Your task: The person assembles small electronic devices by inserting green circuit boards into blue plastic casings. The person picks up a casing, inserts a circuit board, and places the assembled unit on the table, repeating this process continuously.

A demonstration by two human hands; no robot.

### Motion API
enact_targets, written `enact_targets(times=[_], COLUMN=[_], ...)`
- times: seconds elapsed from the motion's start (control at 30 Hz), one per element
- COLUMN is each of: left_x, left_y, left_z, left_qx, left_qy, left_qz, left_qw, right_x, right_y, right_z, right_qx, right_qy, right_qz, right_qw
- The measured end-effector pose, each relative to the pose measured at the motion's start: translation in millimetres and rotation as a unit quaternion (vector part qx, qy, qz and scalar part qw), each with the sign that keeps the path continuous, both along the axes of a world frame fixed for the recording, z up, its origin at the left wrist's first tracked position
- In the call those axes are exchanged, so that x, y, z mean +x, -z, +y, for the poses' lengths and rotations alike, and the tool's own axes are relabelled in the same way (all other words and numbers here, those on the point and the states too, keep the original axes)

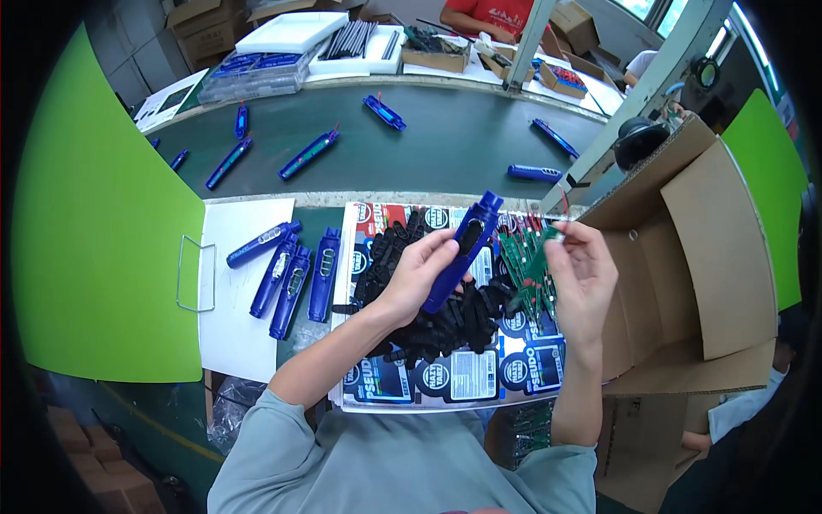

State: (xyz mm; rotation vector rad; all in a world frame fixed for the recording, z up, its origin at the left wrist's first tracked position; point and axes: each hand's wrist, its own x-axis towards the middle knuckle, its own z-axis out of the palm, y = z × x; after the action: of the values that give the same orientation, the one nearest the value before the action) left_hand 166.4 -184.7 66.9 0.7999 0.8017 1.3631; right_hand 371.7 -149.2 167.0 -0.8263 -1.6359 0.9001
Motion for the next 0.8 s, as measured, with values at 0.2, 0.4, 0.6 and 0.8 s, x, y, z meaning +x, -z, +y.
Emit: enact_targets(times=[0.2,0.4,0.6,0.8], left_x=[8,7,7,8], left_y=[-8,-12,-13,-12], left_z=[-8,-13,-15,-11], left_qx=[0.024,0.036,0.042,0.037], left_qy=[-0.020,-0.003,-0.003,0.001], left_qz=[-0.020,-0.020,-0.010,-0.013], left_qw=[0.999,0.999,0.999,0.999], right_x=[-27,-37,-38,-35], right_y=[11,25,28,24], right_z=[-16,-19,-20,-18], right_qx=[-0.055,-0.046,-0.061,-0.065], right_qy=[-0.067,-0.054,-0.056,-0.059], right_qz=[0.050,0.030,0.026,0.012], right_qw=[0.995,0.997,0.996,0.996])
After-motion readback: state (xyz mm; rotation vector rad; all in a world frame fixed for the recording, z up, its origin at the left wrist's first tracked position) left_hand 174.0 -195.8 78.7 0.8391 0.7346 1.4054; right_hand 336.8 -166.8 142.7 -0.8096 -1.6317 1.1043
